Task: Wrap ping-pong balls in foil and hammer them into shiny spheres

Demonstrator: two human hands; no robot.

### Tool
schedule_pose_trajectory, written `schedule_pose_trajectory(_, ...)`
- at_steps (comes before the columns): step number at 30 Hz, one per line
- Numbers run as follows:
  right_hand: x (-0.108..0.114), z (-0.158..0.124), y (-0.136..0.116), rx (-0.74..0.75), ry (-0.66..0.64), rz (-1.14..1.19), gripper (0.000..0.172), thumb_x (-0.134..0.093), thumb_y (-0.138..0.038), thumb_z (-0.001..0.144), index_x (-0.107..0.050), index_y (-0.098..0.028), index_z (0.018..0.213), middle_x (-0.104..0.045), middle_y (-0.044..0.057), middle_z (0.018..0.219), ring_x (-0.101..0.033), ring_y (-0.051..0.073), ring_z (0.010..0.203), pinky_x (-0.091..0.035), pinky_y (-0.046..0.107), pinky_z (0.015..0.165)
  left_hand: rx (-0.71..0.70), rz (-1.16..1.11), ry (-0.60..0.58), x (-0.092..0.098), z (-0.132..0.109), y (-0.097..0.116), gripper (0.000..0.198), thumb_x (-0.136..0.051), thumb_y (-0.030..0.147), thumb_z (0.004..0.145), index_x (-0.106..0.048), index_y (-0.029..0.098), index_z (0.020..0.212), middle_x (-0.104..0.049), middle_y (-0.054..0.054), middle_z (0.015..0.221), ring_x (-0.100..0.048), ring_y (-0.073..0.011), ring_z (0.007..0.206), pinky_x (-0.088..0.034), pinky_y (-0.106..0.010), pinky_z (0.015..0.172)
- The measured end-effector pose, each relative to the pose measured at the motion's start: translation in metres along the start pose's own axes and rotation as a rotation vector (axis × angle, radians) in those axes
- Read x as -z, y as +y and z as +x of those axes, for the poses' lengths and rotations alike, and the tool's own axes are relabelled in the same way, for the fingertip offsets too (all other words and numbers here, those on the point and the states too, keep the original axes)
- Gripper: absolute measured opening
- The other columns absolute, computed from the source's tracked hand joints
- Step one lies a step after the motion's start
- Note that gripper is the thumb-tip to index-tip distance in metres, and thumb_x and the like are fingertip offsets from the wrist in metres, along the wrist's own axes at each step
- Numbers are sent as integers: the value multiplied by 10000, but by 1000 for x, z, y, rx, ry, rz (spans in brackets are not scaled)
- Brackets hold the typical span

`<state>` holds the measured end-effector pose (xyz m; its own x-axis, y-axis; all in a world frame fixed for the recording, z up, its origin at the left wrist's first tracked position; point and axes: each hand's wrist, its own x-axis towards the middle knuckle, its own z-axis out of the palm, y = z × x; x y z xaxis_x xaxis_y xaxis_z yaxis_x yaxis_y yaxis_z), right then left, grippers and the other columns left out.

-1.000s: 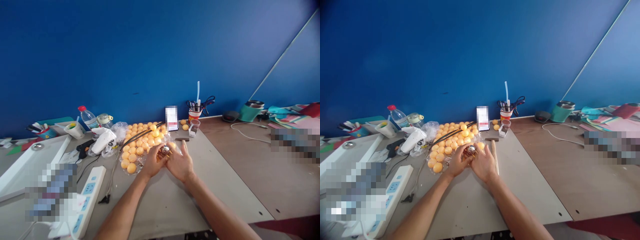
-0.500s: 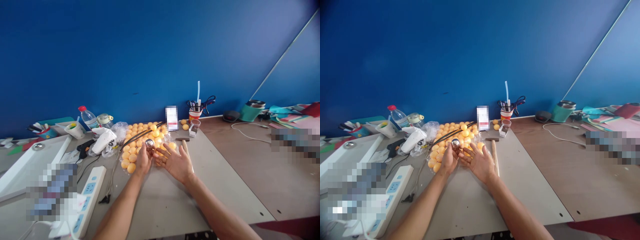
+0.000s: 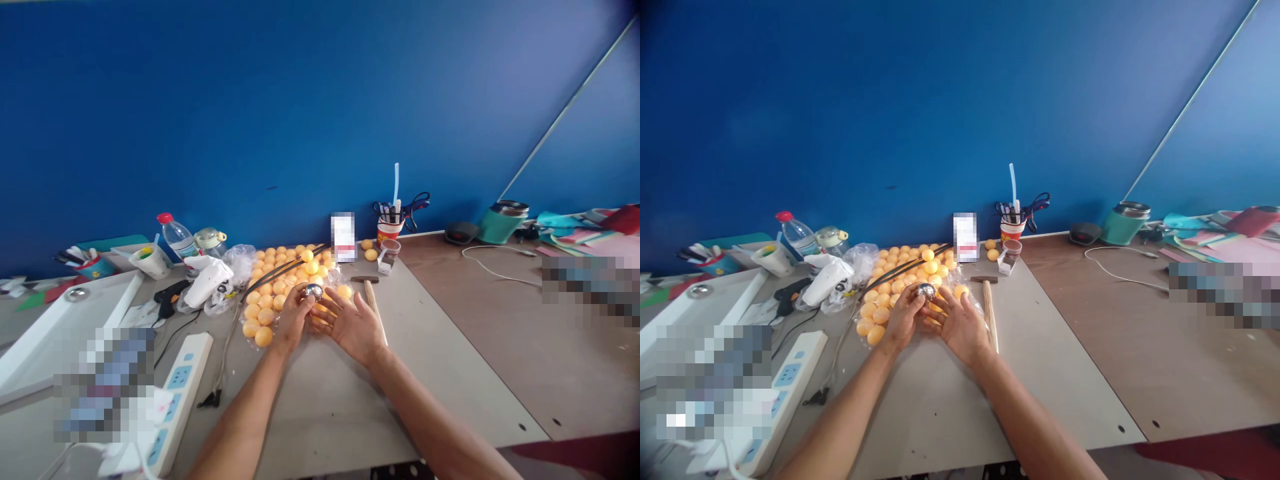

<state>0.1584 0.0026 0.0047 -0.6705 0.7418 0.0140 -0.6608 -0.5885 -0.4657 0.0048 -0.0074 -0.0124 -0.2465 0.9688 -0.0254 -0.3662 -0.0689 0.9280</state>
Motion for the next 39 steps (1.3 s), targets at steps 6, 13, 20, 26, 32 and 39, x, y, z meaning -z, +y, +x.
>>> schedule_pose_trajectory(6,1,1,0,-7,94,123,458,-538,-551,850,-589,-178,1111,-695,112,1018,-672,281,946,-472,473,909,-22,101,-88,0,-5,4,364,-711,336,736,-666,185,1064,-672,-70,1044,-619,-189,911,-471,-280,796)
schedule_pose_trajectory(13,-11,-5,-12,23,118,161,512,-513,-564,862,-557,-134,1139,-678,175,1017,-669,305,975,-505,486,896,-14,-35,-78,2,0,1,276,-672,354,782,-641,182,996,-614,-9,883,-559,-91,685,-442,-235,682)
schedule_pose_trajectory(20,-5,-4,-24,84,259,221,474,-498,-552,869,-570,-155,1118,-680,159,959,-669,295,923,-553,497,821,-17,-48,-64,1,1,-1,282,-678,358,769,-642,169,974,-600,-14,861,-530,-91,662,-420,-241,654)
schedule_pose_trajectory(26,-10,-7,-26,98,209,248,493,-500,-525,878,-569,-136,1171,-678,163,1000,-662,267,946,-560,447,833,-18,-49,-61,2,2,0,283,-679,369,769,-639,167,963,-591,-11,848,-522,-87,649,-410,-239,639)
schedule_pose_trajectory(32,-10,-6,-27,5,347,256,436,-424,-479,927,-574,-118,1121,-681,140,874,-672,236,818,-593,400,723,-7,-42,-58,3,3,-2,295,-673,390,771,-633,172,966,-595,-7,836,-522,-91,652,-417,-246,652)
schedule_pose_trajectory(39,-7,-7,-30,96,190,207,413,-500,-479,873,-581,-165,1129,-676,147,1015,-659,254,926,-571,459,827,-26,-31,-71,4,3,-3,284,-669,369,778,-631,165,971,-598,-12,844,-519,-92,648,-400,-236,628)
